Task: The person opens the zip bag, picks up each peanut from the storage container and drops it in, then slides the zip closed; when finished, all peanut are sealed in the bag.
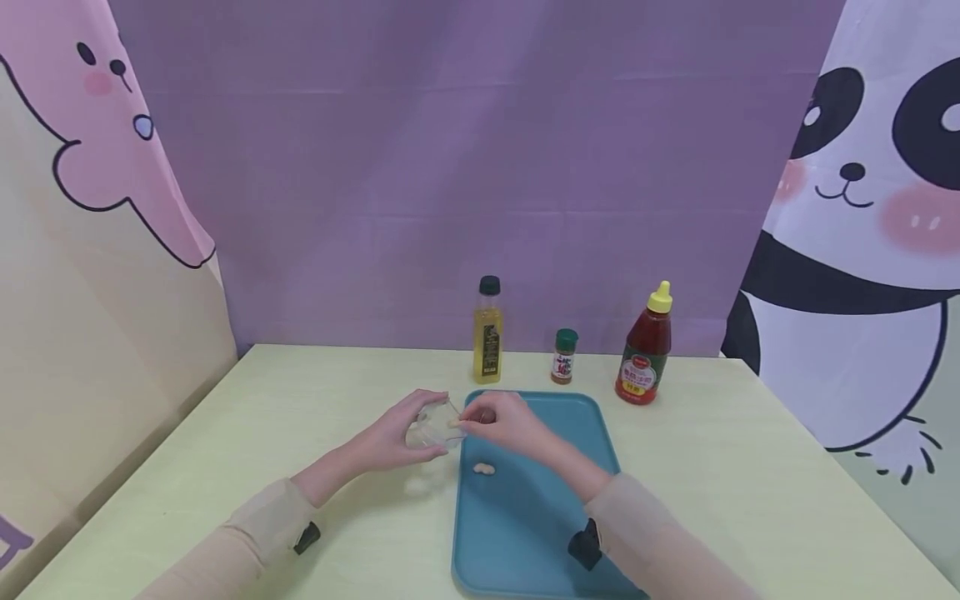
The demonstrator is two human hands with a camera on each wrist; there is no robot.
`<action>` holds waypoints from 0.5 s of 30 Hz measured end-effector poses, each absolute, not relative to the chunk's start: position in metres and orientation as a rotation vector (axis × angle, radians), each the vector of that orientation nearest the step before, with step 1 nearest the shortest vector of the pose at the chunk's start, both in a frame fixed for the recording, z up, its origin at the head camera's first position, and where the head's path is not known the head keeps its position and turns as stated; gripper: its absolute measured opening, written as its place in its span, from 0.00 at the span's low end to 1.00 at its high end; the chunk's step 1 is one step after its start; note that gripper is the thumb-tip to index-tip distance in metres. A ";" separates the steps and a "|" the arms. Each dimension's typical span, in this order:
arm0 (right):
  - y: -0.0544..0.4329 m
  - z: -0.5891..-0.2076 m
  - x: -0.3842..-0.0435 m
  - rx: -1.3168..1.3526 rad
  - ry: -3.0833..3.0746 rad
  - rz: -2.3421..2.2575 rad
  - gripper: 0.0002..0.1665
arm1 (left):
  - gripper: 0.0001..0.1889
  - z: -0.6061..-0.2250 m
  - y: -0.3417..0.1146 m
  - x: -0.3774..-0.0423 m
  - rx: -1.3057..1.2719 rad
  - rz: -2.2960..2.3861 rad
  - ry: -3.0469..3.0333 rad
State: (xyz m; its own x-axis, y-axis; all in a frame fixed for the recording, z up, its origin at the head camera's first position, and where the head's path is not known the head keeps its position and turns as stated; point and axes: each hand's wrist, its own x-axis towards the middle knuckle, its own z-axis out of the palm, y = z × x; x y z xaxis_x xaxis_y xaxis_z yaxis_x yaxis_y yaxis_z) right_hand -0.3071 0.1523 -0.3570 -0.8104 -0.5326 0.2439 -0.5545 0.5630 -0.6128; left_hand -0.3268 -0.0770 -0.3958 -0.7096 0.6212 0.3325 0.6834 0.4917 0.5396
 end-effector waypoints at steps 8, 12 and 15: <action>0.150 -0.356 -0.304 0.919 -2.747 1.066 0.11 | 0.39 -0.396 -0.076 -0.327 -1.155 -1.024 -2.632; 0.151 -0.357 -0.304 0.909 -2.735 1.093 0.12 | 0.39 -0.396 -0.076 -0.327 -1.158 -1.011 -2.626; 0.153 -0.357 -0.304 0.886 -2.727 1.120 0.11 | 0.38 -0.397 -0.076 -0.327 -1.155 -1.017 -2.617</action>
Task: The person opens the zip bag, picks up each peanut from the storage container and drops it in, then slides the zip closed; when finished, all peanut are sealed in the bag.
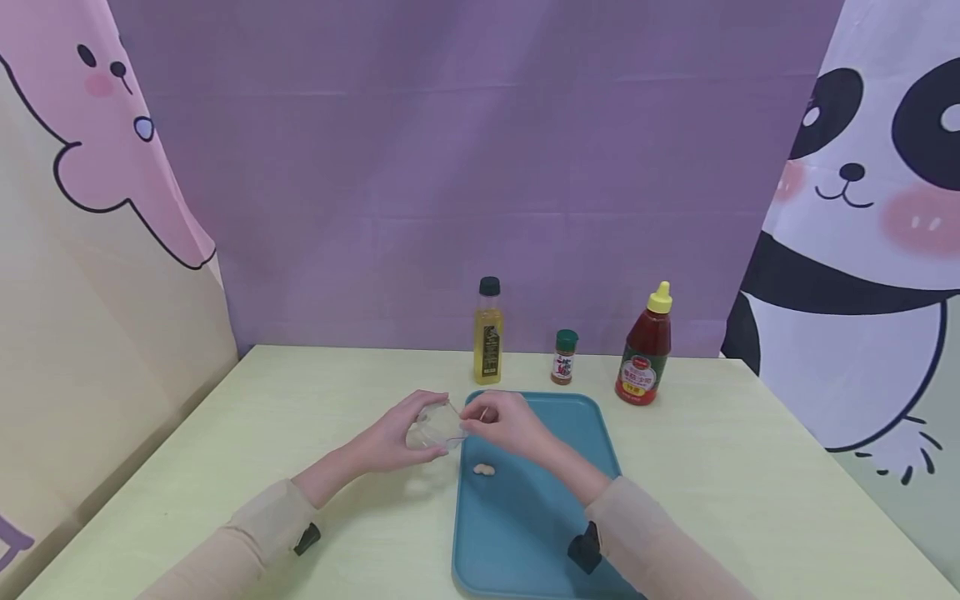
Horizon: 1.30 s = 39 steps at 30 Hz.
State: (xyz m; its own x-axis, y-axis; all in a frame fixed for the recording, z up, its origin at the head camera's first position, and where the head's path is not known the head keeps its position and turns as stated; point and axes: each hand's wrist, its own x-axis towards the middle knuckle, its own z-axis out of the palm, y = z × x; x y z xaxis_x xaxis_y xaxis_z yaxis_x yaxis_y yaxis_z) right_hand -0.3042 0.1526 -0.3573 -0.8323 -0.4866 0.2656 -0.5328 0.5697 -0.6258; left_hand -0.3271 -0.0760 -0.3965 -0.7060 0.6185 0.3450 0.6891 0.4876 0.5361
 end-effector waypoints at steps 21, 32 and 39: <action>0.180 -0.381 -0.317 0.987 -2.843 1.052 0.15 | 0.38 -0.398 -0.078 -0.329 -1.131 -0.990 -2.614; 0.185 -0.390 -0.319 1.081 -2.962 1.006 0.14 | 0.38 -0.399 -0.077 -0.329 -1.124 -0.984 -2.628; 0.183 -0.392 -0.319 1.077 -2.995 0.934 0.10 | 0.39 -0.399 -0.077 -0.330 -1.141 -0.980 -2.615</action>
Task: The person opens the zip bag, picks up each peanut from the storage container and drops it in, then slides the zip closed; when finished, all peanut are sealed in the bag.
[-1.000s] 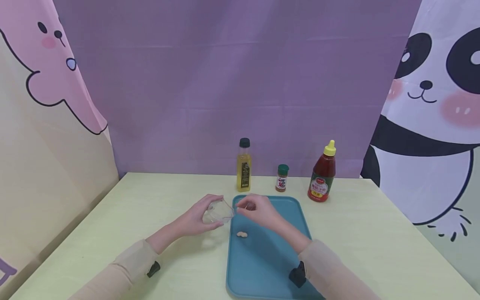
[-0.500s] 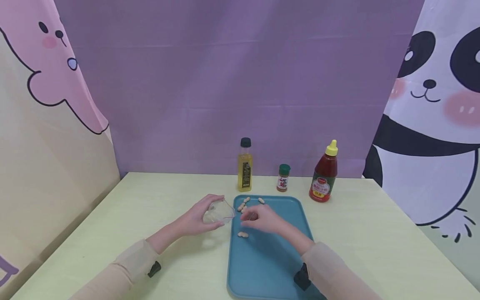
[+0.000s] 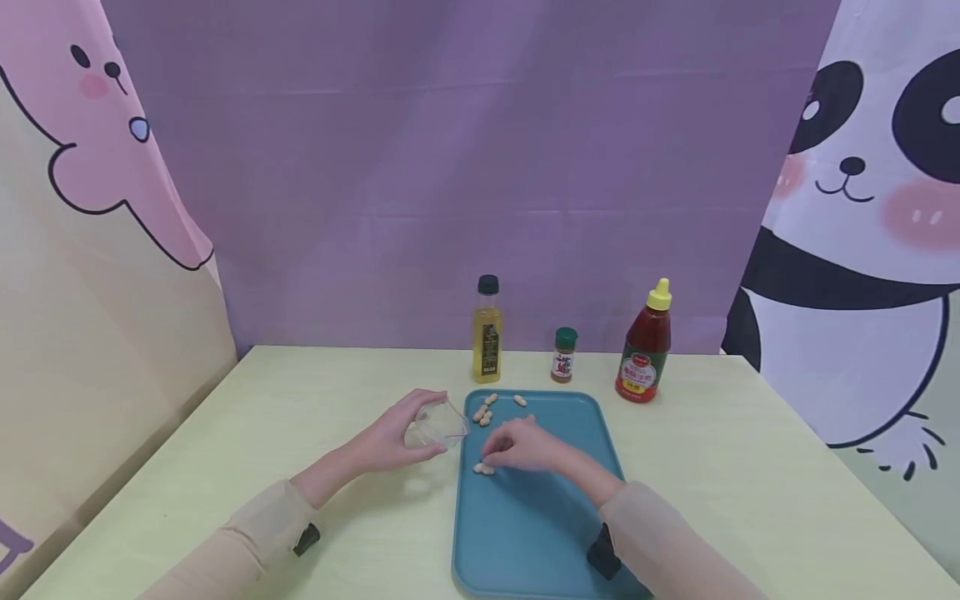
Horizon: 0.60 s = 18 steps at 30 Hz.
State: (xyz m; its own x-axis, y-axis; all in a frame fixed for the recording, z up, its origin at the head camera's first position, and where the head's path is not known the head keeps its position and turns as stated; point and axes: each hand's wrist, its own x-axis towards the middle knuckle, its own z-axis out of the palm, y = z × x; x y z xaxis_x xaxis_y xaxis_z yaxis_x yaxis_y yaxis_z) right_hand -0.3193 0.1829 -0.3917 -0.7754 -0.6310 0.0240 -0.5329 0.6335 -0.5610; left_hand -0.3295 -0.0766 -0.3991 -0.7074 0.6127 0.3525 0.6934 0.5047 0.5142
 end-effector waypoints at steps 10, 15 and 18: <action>0.182 -0.393 -0.318 -0.952 2.623 -0.843 0.09 | 0.38 -0.401 -0.077 -0.330 -1.140 -0.977 -2.611; 0.183 -0.395 -0.318 -0.945 2.595 -0.848 0.10 | 0.38 -0.401 -0.077 -0.330 -1.149 -0.983 -2.606; 0.183 -0.395 -0.318 -0.929 2.584 -0.851 0.10 | 0.38 -0.401 -0.076 -0.330 -1.152 -0.983 -2.604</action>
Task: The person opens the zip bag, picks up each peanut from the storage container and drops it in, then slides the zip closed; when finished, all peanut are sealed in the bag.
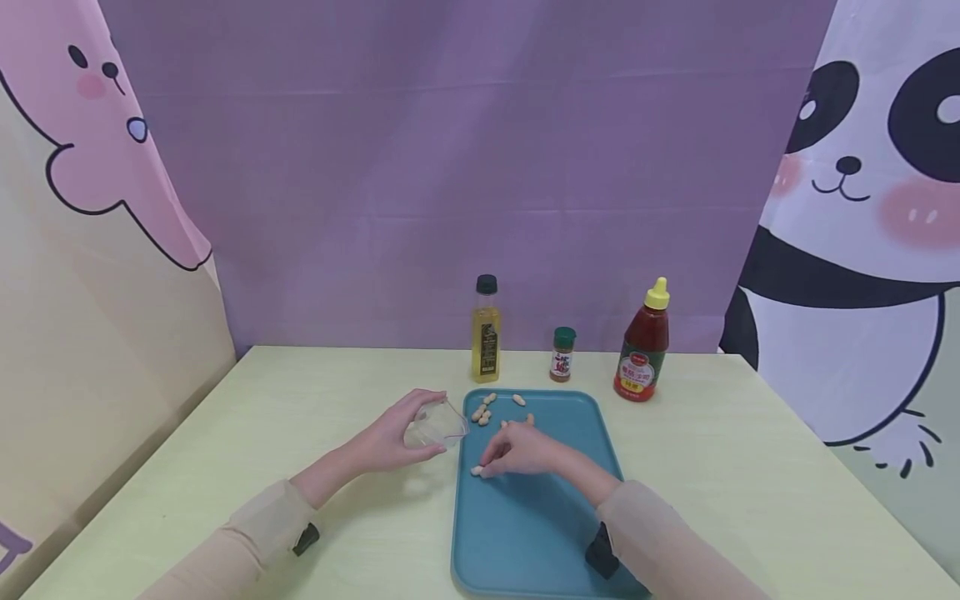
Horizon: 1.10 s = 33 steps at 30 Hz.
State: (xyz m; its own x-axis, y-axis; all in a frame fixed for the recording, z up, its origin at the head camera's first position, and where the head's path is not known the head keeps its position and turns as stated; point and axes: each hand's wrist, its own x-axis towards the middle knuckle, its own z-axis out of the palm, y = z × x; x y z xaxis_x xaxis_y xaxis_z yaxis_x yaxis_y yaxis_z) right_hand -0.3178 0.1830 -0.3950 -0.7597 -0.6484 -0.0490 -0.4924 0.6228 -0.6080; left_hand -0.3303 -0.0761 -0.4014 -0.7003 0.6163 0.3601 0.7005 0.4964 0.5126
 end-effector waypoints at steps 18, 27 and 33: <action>0.188 -0.393 -0.318 -0.912 2.570 -0.891 0.08 | 0.38 -0.400 -0.076 -0.330 -1.168 -1.002 -2.593; 0.194 -0.384 -0.318 -0.942 2.583 -0.957 0.10 | 0.38 -0.399 -0.075 -0.330 -1.155 -0.970 -2.607; 0.195 -0.373 -0.316 -0.867 2.618 -1.045 0.10 | 0.38 -0.400 -0.076 -0.330 -1.152 -0.974 -2.609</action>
State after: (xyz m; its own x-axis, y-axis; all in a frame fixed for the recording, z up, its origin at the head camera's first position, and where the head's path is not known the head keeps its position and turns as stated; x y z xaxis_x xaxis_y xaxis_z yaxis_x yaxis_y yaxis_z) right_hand -0.3165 0.1951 -0.3734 -0.8103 -0.5848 0.0366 -0.4494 0.5802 -0.6793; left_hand -0.3302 -0.0759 -0.4002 -0.7010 0.6179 0.3560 0.7000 0.5009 0.5089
